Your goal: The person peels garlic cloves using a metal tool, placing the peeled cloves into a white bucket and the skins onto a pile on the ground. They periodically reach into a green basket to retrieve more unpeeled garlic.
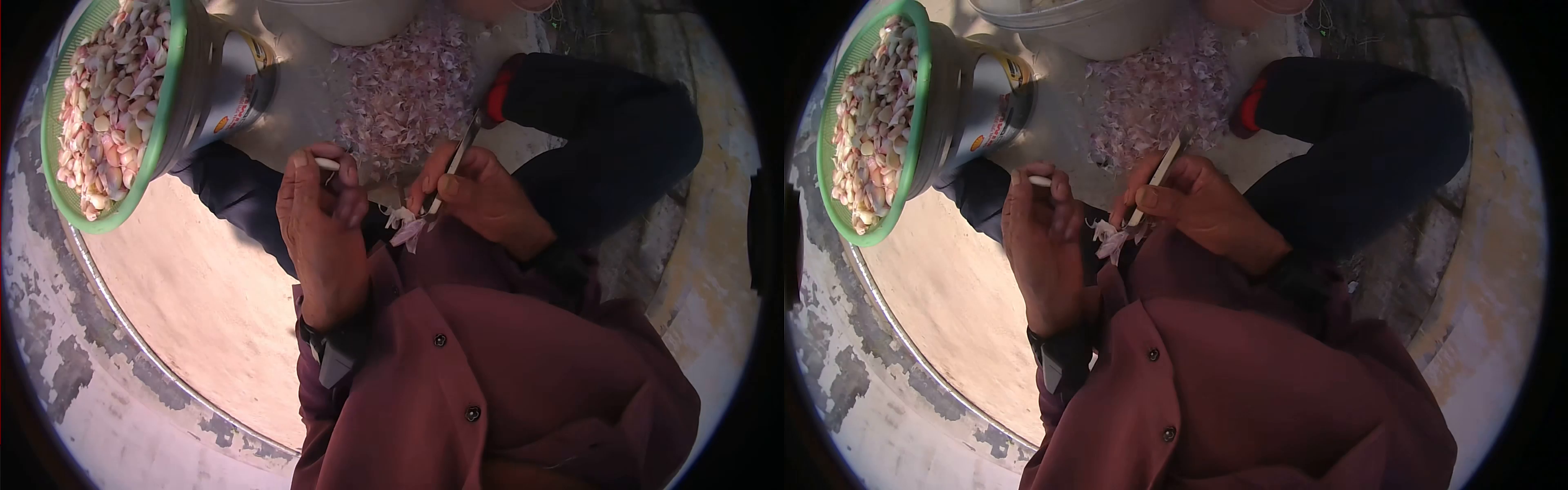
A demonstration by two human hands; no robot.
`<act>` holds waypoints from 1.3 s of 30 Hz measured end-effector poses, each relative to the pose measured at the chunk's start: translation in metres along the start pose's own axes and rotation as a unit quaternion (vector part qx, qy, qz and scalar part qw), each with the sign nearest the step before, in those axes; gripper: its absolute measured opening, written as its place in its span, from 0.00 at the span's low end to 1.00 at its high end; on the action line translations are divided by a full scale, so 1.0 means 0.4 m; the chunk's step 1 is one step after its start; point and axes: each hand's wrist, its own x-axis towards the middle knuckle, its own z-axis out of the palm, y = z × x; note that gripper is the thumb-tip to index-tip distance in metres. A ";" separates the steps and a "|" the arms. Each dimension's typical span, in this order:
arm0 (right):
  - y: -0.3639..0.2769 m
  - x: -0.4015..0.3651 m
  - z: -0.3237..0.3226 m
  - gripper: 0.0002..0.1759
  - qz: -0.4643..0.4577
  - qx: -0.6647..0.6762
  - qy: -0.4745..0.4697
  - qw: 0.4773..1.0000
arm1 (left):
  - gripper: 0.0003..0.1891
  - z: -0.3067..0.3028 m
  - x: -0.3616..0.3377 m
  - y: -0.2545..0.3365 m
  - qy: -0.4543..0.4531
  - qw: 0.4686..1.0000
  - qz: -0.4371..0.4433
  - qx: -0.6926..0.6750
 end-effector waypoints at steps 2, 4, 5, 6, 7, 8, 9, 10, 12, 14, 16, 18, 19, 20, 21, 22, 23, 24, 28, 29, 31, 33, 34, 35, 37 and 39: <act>0.002 0.018 -0.035 0.12 0.076 -0.123 0.055 0.988 | 0.19 0.043 0.039 0.075 -0.057 0.994 0.097 0.013; 0.060 0.034 -0.088 0.12 0.072 -0.222 0.058 0.971 | 0.18 0.100 0.099 0.162 -0.117 0.973 0.194 0.033; 0.067 0.029 -0.081 0.12 0.065 -0.281 0.087 0.954 | 0.15 0.130 0.138 0.201 -0.185 0.950 0.250 0.020; 0.074 0.025 -0.077 0.12 0.065 -0.336 0.117 0.932 | 0.13 0.172 0.172 0.234 -0.182 0.941 0.285 0.020; 0.080 0.025 -0.085 0.12 0.054 -0.338 0.117 0.932 | 0.10 0.211 0.210 0.263 -0.176 0.931 0.318 0.020; 0.086 0.026 -0.094 0.11 0.070 -0.319 0.135 0.935 | 0.13 0.221 0.270 0.292 -0.194 0.905 0.354 0.133; 0.087 0.028 -0.098 0.10 0.088 -0.299 0.154 0.938 | 0.16 0.247 0.304 0.301 -0.156 0.863 0.401 0.265; 0.085 0.027 -0.096 0.10 0.085 -0.296 0.157 0.938 | 0.20 0.265 0.328 0.303 -0.113 0.803 0.437 0.390; 0.074 0.020 -0.086 0.10 0.147 -0.246 0.157 0.945 | 0.21 0.248 0.352 0.286 -0.134 0.863 0.387 0.295; 0.055 0.028 -0.085 0.09 0.119 -0.264 0.179 0.940 | 0.21 0.220 0.324 0.277 -0.172 0.937 0.245 0.179; 0.051 0.020 -0.070 0.09 0.106 -0.275 0.198 0.935 | 0.21 0.151 0.302 0.229 -0.248 0.953 0.169 0.031; 0.041 0.031 -0.067 0.08 0.117 -0.249 0.203 0.940 | 0.23 0.085 0.269 0.163 -0.245 0.965 0.092 -0.030; 0.054 0.035 -0.074 0.08 0.126 -0.246 0.200 0.940 | 0.23 0.055 0.247 0.126 -0.228 0.970 0.062 -0.051; 0.076 0.036 -0.083 0.07 0.057 -0.208 0.185 0.959 | 0.24 0.024 0.226 0.093 -0.205 0.974 0.044 -0.088; 0.095 0.034 -0.087 0.07 -0.010 -0.167 0.171 0.971 | 0.24 0.005 0.204 0.067 -0.193 0.975 0.038 -0.104; 0.087 0.034 -0.076 0.07 0.004 -0.162 0.172 0.972 | 0.24 -0.008 0.179 0.044 -0.180 0.976 0.030 -0.119; 0.067 0.034 -0.062 0.07 -0.024 -0.193 0.158 0.968 | 0.26 -0.015 0.153 0.030 -0.160 0.978 0.012 -0.135; 0.046 0.037 -0.047 0.08 -0.054 -0.225 0.141 0.963 | 0.26 -0.023 0.131 0.019 -0.149 0.979 0.009 -0.138; 0.018 0.046 0.017 0.09 -0.130 -0.259 0.108 0.951 | 0.26 -0.033 0.079 -0.005 -0.151 0.979 0.003 -0.136; 0.013 0.052 0.035 0.09 -0.125 -0.262 0.106 0.951 | 0.24 -0.030 0.070 -0.009 -0.153 0.981 0.020 -0.117; 0.011 0.065 0.068 0.10 -0.161 -0.198 0.076 0.964 | 0.22 -0.019 0.055 -0.015 -0.154 0.982 0.038 -0.101; 0.017 0.075 0.085 0.10 -0.168 -0.211 0.077 0.960 | 0.19 -0.007 0.039 -0.017 -0.147 0.982 0.075 -0.089; 0.022 0.078 0.091 0.10 -0.178 -0.221 0.080 0.955 | 0.19 0.001 0.027 -0.015 -0.145 0.982 0.075 -0.093; 0.028 0.080 0.094 0.10 -0.175 -0.223 0.079 0.956 | 0.18 0.008 0.014 -0.010 -0.128 0.986 0.084 -0.069; 0.038 0.082 0.097 0.10 -0.179 -0.212 0.080 0.957 | 0.17 0.020 -0.002 -0.007 -0.110 0.988 0.093 -0.049; 0.015 0.067 0.111 0.10 -0.155 -0.271 0.078 0.947 | 0.19 0.024 -0.013 -0.009 -0.096 0.988 0.123 -0.019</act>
